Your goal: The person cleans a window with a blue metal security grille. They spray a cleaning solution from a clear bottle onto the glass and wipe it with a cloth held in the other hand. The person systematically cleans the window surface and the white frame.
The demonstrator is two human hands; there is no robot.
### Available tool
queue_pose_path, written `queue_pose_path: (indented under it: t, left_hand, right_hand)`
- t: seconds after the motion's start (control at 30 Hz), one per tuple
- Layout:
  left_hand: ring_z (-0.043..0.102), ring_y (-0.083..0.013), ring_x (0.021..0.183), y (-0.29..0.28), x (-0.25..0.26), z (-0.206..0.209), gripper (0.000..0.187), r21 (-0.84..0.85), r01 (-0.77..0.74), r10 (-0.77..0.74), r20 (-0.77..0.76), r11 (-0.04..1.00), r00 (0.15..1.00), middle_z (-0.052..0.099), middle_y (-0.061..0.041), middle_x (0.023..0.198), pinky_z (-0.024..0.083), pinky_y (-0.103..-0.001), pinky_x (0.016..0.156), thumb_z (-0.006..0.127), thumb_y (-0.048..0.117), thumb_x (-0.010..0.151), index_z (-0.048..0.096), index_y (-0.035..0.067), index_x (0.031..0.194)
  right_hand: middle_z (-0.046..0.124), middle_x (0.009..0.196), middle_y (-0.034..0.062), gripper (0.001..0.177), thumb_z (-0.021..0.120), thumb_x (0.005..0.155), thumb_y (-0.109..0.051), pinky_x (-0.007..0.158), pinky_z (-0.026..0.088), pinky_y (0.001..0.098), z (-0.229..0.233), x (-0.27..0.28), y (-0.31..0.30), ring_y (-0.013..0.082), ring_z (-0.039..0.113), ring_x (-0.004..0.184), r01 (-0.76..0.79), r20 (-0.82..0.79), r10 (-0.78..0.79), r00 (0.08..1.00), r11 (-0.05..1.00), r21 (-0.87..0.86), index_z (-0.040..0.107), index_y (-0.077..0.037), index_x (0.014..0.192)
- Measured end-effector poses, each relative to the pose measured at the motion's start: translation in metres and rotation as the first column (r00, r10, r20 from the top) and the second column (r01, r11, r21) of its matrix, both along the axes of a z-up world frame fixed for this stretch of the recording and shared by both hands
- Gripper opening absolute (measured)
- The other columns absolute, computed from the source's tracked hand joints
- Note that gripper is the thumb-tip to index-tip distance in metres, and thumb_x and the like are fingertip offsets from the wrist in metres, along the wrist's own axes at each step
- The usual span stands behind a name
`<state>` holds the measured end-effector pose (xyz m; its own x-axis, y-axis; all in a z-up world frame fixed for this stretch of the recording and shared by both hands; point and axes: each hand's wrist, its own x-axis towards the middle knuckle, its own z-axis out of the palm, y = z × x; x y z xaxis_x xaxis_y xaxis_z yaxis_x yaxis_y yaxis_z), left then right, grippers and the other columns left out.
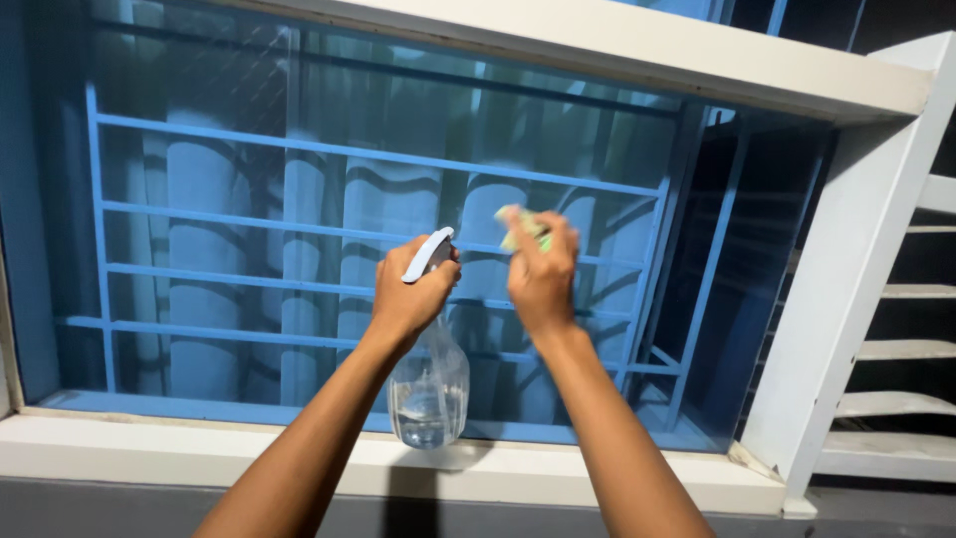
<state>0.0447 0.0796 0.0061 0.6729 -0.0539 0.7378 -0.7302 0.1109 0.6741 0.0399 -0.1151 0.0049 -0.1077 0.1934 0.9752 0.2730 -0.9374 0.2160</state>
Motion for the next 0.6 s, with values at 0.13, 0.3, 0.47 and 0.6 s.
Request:
queue_pose_path:
  t: [0.13,0.3,0.47,0.6]
  left_hand:
    - [0.068,-0.0134,0.067,0.007,0.002,-0.014,0.018,-0.001,0.014,-0.014,-0.056,1.0,0.998,0.074,-0.006,0.072,0.053,-0.031,0.064,0.065,0.015,0.078,0.074,0.003,0.088]
    - [0.069,-0.0192,0.069,0.025,0.0,-0.014,0.02,0.055,-0.074,0.072,0.035,0.996,0.997,0.074,-0.009,0.073,0.053,-0.034,0.068,0.064,0.014,0.075,0.074,0.003,0.089]
    - [0.069,-0.0217,0.069,0.026,-0.001,-0.01,0.021,0.065,-0.105,0.103,0.043,0.992,0.994,0.073,-0.011,0.073,0.053,-0.035,0.068,0.065,0.016,0.074,0.075,0.004,0.089]
    - [0.069,-0.0223,0.069,0.027,-0.002,-0.015,0.021,0.051,-0.089,0.087,0.026,0.995,0.996,0.073,-0.012,0.074,0.053,-0.035,0.067,0.066,0.017,0.073,0.074,0.003,0.088]
  right_hand:
    - [0.059,0.115,0.0184,0.057,0.066,0.072,0.008,0.095,0.048,0.0473,-0.054,-0.022,-0.004,0.0382,0.057,0.106,-0.069,-0.176,0.033,0.984,0.976,-0.204,0.074,-0.01,0.126]
    - [0.059,0.115,0.018,0.055,0.064,0.076,0.011,0.095,0.049,0.0452,-0.064,-0.025,-0.006,0.0374,0.058,0.106,0.009,-0.043,-0.009,0.999,1.0,-0.006,0.075,-0.012,0.124]
    - [0.058,0.118,0.0191,0.056,0.063,0.077,0.012,0.097,0.047,0.0476,-0.053,0.001,0.024,0.0371,0.057,0.108,0.027,0.051,-0.031,0.998,0.997,0.075,0.074,-0.011,0.127]
    - [0.058,0.117,0.0186,0.058,0.064,0.075,0.009,0.096,0.046,0.0476,-0.079,-0.014,0.017,0.0383,0.055,0.107,0.015,-0.098,-0.022,0.995,0.997,-0.074,0.074,-0.012,0.128]
